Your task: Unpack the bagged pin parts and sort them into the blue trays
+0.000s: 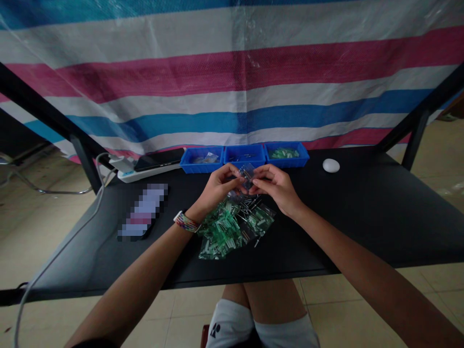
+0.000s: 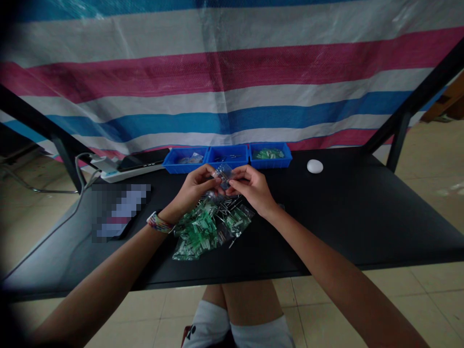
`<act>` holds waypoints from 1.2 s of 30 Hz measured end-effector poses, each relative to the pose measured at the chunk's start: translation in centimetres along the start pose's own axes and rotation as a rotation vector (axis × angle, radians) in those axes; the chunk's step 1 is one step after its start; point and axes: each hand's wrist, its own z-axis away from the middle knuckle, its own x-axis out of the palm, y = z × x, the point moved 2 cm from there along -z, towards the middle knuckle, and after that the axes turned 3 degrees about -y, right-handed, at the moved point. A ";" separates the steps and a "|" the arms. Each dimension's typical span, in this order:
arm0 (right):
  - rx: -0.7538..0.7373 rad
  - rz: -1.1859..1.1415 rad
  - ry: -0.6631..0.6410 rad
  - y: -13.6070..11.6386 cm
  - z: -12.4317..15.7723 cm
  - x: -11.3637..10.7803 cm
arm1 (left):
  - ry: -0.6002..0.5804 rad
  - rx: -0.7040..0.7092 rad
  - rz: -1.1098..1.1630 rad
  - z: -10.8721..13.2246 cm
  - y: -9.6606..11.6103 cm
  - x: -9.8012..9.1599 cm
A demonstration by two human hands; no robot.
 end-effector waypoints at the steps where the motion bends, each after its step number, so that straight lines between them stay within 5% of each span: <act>1: -0.009 0.027 0.005 0.0 0.0 0.0 | 0.021 0.007 0.008 -0.1 -0.1 -0.3; 6: -0.147 0.338 -0.056 -0.4 0.5 0.0 | 0.204 0.032 0.050 -0.6 -0.2 -2.3; 13: -0.469 0.998 -0.323 0.0 1.2 0.7 | 0.540 0.034 0.149 -1.1 -0.1 -5.5; 25: -0.489 1.171 -0.355 1.2 1.2 0.9 | 0.506 0.041 0.211 -0.9 0.3 -6.2; 27: -0.488 1.179 -0.351 1.3 1.1 0.8 | 0.549 0.059 0.037 -0.8 0.3 -6.4; 30: -0.492 1.180 -0.330 1.4 1.0 0.7 | 0.558 0.094 -0.515 -0.4 0.9 -6.7; 33: -0.501 1.173 -0.314 1.6 0.9 0.6 | 0.398 -0.053 -1.101 0.1 1.4 -6.4; 36: -0.510 1.185 -0.309 1.6 0.9 0.5 | 0.278 -0.201 -1.364 0.4 1.4 -6.0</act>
